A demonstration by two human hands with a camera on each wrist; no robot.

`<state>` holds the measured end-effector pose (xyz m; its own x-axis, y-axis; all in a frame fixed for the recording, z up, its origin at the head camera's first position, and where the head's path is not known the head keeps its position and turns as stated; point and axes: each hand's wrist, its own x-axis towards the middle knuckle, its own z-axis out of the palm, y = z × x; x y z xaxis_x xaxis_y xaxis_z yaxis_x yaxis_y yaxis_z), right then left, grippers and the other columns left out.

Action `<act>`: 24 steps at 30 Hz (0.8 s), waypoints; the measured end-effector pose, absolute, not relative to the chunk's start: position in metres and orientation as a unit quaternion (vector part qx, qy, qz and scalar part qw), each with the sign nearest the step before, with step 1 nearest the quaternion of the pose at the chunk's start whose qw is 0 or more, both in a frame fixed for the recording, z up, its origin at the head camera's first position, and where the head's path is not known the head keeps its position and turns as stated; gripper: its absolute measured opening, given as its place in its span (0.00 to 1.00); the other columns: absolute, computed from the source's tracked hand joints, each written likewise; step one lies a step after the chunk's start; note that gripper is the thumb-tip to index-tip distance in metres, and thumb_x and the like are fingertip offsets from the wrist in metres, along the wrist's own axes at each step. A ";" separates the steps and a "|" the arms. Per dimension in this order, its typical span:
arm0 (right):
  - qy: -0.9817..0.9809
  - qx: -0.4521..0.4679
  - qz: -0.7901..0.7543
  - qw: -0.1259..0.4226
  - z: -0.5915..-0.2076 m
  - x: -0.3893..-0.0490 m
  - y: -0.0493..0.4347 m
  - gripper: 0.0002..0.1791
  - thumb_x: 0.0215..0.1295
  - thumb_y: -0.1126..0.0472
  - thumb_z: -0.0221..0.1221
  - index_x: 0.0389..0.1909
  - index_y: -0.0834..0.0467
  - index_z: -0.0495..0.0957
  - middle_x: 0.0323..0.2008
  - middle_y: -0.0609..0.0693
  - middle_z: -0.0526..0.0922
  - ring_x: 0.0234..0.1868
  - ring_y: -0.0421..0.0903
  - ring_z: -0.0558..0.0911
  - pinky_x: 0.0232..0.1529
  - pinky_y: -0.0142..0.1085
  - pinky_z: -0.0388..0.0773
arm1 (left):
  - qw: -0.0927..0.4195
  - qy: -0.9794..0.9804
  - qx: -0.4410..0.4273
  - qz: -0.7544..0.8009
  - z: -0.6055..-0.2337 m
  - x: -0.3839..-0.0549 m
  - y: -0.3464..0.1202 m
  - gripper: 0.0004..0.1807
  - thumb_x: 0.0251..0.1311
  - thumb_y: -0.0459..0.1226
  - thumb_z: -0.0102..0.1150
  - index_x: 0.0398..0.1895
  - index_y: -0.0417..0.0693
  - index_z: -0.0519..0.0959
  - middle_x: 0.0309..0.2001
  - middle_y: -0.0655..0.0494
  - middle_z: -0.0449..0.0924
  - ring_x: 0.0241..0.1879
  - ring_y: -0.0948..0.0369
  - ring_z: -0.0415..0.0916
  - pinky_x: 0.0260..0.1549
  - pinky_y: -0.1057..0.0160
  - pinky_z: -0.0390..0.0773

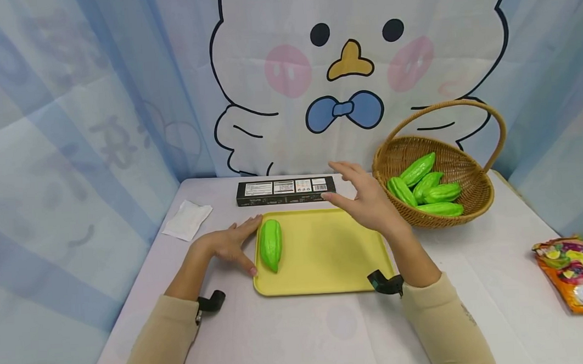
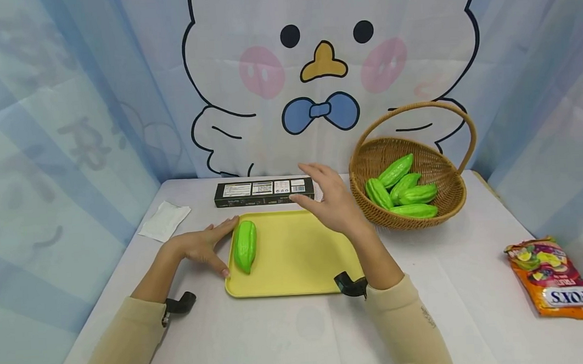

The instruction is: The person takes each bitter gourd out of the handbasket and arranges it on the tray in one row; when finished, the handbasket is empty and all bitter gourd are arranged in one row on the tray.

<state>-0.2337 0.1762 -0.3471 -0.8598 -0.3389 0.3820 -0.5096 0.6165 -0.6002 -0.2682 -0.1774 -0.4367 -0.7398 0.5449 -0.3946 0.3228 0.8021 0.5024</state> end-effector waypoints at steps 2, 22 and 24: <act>-0.889 0.232 0.375 0.127 -0.345 -0.235 0.183 0.38 0.71 0.52 0.67 0.78 0.52 0.66 0.76 0.54 0.68 0.67 0.59 0.75 0.68 0.59 0.74 | 0.271 0.910 0.238 0.203 -0.437 -0.268 -0.178 0.82 0.36 0.62 0.84 0.86 0.54 0.35 0.87 0.55 0.32 0.85 0.52 0.29 0.83 0.43 0.33; -0.924 0.130 0.331 0.142 -0.350 -0.244 0.274 0.37 0.73 0.47 0.64 0.79 0.52 0.65 0.77 0.61 0.64 0.74 0.67 0.66 0.69 0.69 0.67 | 0.272 0.913 0.227 0.200 -0.438 -0.267 -0.179 0.82 0.35 0.63 0.84 0.86 0.58 0.35 0.87 0.57 0.32 0.85 0.52 0.30 0.83 0.41 0.35; -0.927 0.126 0.325 0.137 -0.349 -0.245 0.281 0.37 0.73 0.46 0.63 0.79 0.50 0.65 0.77 0.61 0.64 0.74 0.66 0.67 0.68 0.69 0.68 | 0.270 0.912 0.233 0.204 -0.438 -0.267 -0.179 0.82 0.35 0.62 0.84 0.86 0.56 0.35 0.87 0.56 0.33 0.85 0.51 0.30 0.83 0.41 0.35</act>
